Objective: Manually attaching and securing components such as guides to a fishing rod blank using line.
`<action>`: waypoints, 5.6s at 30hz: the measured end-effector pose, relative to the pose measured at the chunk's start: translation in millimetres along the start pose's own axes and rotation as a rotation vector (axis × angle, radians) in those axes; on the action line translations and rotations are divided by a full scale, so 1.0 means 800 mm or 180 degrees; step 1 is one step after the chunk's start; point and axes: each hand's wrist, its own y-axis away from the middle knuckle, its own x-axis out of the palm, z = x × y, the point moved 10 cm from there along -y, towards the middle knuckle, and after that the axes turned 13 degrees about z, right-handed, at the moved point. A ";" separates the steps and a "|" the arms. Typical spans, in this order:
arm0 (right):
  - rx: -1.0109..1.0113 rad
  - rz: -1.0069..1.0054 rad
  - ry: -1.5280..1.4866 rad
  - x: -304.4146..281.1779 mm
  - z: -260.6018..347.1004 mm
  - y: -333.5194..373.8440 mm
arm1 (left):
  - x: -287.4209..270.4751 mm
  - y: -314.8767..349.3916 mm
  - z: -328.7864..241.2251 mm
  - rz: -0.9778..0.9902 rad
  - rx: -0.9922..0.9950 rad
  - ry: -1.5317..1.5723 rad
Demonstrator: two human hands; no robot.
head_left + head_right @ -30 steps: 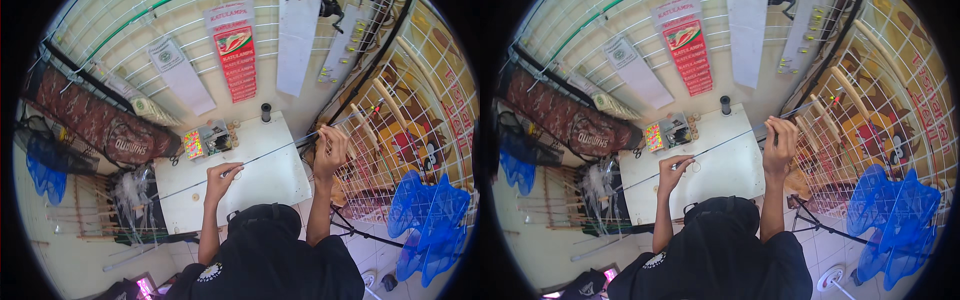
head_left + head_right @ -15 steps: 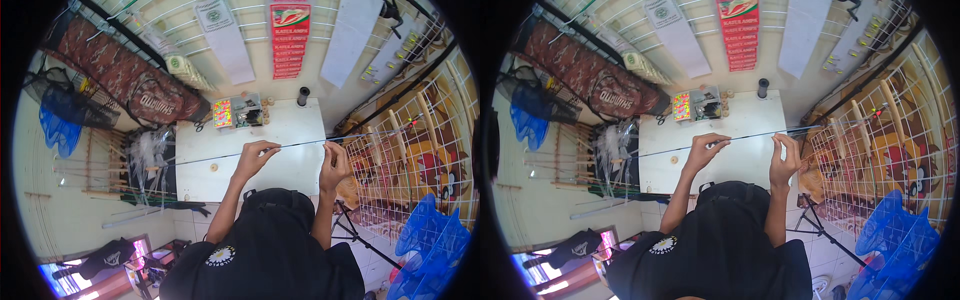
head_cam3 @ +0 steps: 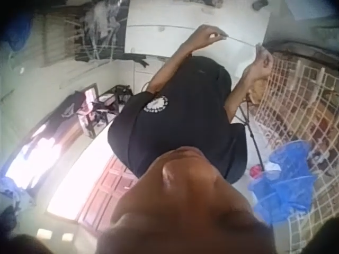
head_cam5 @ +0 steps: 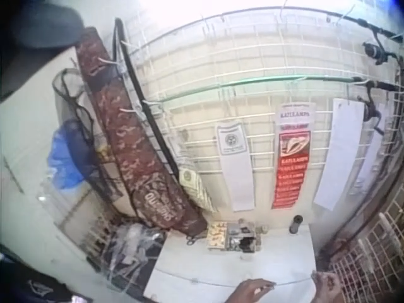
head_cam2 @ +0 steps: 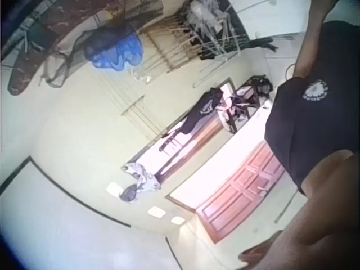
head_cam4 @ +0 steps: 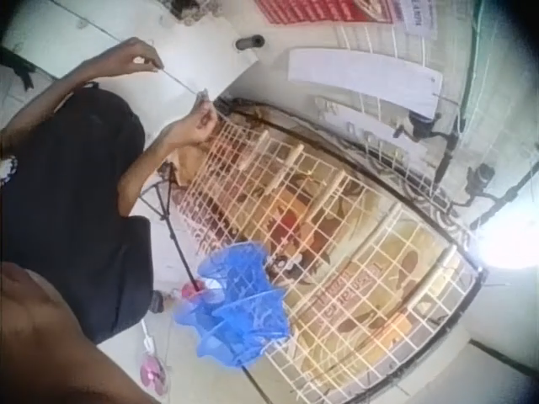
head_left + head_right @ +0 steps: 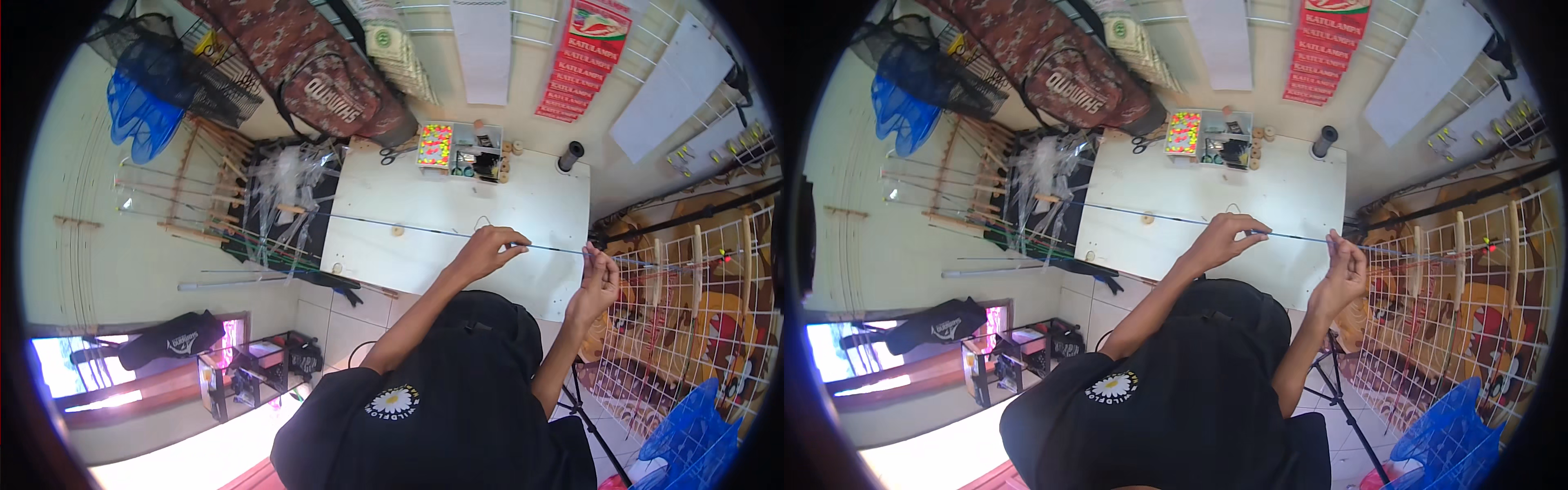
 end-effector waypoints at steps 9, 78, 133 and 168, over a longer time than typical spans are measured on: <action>0.0051 -0.0037 -0.0204 -0.023 -0.011 -0.007 | -0.121 0.210 0.136 -0.4147 -0.1109 0.0257; 0.1187 -0.0197 -0.0222 -0.046 -0.264 -0.033 | -0.139 0.275 0.384 -0.3485 -0.2187 0.1080; 0.2196 0.2386 0.0969 -0.019 -0.207 0.041 | 0.146 -0.041 0.119 0.1334 -0.0349 0.0778; 0.1035 0.1624 0.2730 -0.028 -0.165 0.000 | -0.201 -0.036 0.224 -0.1895 -0.0960 -0.0378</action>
